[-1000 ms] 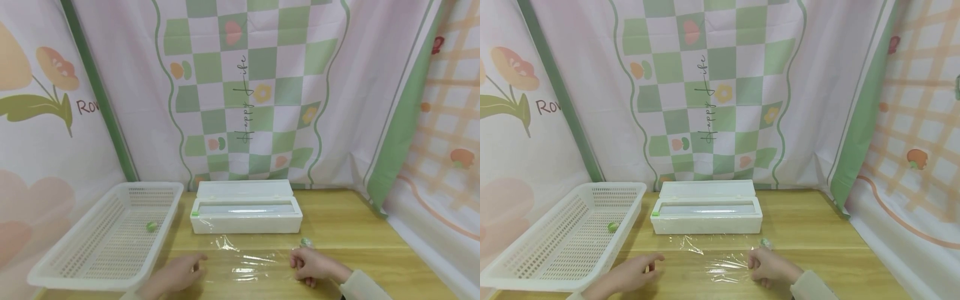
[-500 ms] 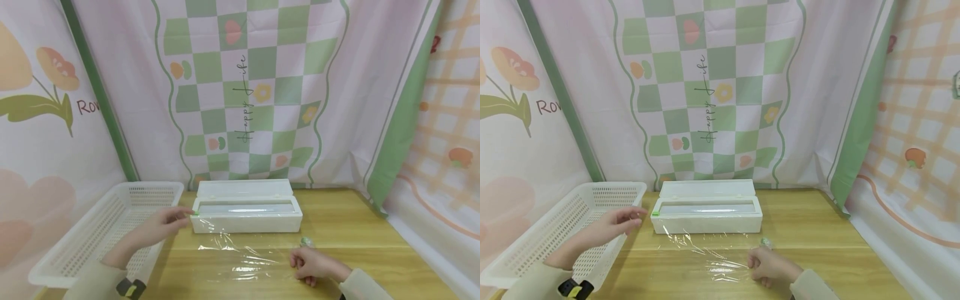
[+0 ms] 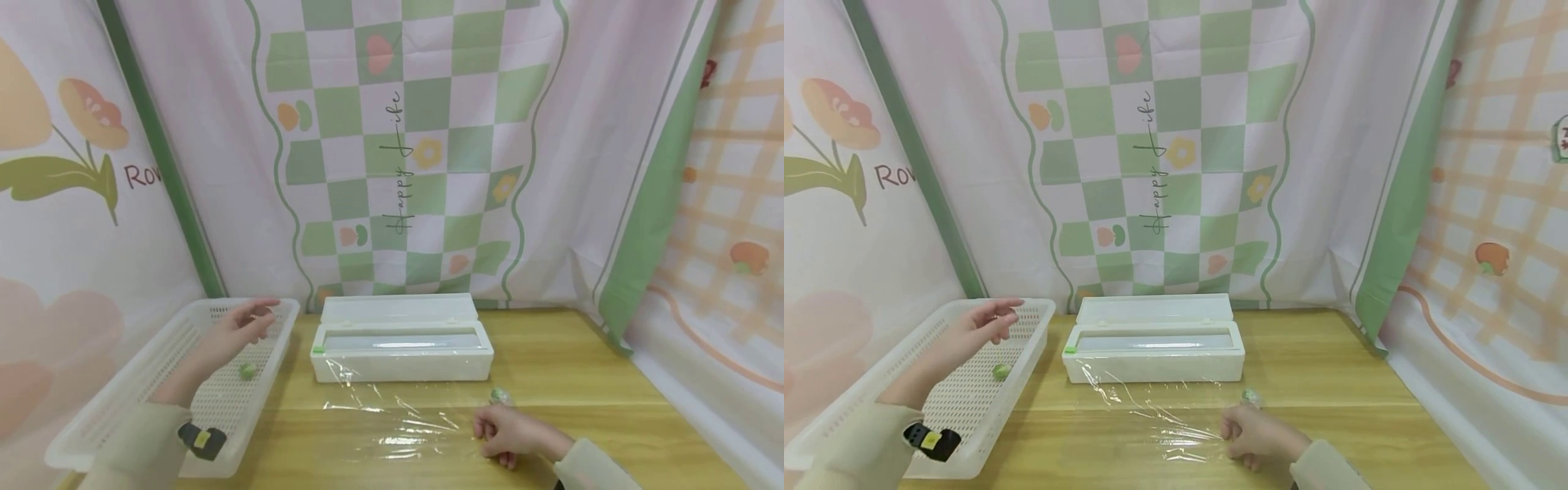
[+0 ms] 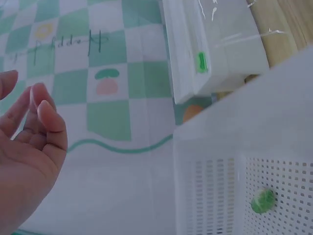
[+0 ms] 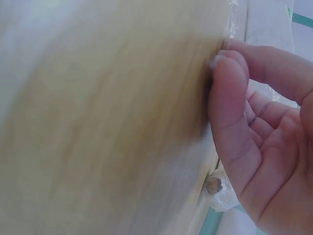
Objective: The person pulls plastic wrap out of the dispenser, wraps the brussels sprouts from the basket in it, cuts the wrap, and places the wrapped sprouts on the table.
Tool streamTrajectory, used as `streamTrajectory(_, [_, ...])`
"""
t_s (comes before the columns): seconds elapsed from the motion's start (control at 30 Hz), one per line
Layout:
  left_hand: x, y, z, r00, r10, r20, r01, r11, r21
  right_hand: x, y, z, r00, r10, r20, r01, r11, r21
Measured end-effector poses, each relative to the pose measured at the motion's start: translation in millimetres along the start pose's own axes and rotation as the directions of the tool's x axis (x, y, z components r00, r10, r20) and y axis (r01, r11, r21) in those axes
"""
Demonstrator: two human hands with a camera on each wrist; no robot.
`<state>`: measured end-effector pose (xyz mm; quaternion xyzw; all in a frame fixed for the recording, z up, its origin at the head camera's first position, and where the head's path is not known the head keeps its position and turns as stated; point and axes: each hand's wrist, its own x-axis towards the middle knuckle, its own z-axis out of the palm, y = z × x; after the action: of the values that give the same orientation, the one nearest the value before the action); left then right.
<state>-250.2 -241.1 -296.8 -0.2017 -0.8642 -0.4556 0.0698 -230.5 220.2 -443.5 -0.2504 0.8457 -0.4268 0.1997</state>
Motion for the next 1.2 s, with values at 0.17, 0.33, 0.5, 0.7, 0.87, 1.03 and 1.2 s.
streamTrajectory(0.17, [6.4,-12.9,-13.5,0.992,-0.079,-0.1,0.073,0.996,-0.058,-1,0,0,1.0,0.004,-0.003,-0.004,1.0,-0.011])
streamTrajectory(0.33, [12.4,-25.7,-23.1,0.976,-0.112,-0.188,0.084,0.985,-0.153,-1,0,0,1.0,0.006,-0.004,-0.006,1.0,-0.004])
streamTrajectory(0.5, [16.0,-42.9,-27.7,0.959,-0.151,-0.24,0.109,0.978,-0.177,-1,0,0,1.0,0.003,-0.005,-0.003,1.0,-0.002])
streamTrajectory(0.7, [17.9,-66.2,-26.8,0.941,-0.218,-0.259,0.183,0.971,-0.155,-1,1,1,1.0,-0.002,-0.009,0.002,1.0,0.001])
streamTrajectory(0.87, [18.1,-82.9,-24.3,0.916,-0.293,-0.273,0.286,0.956,-0.063,-1,1,2,1.0,0.0,-0.016,0.0,1.0,0.0])
streamTrajectory(1.03, [14.3,-100.3,-22.6,0.902,-0.368,-0.224,0.374,0.927,-0.018,-2,0,2,1.0,0.003,-0.013,-0.003,1.0,0.01])
streamTrajectory(1.2, [9.5,-113.9,-19.7,0.928,-0.344,-0.145,0.354,0.934,0.05,-3,-1,2,1.0,0.003,-0.012,-0.003,1.0,0.015])
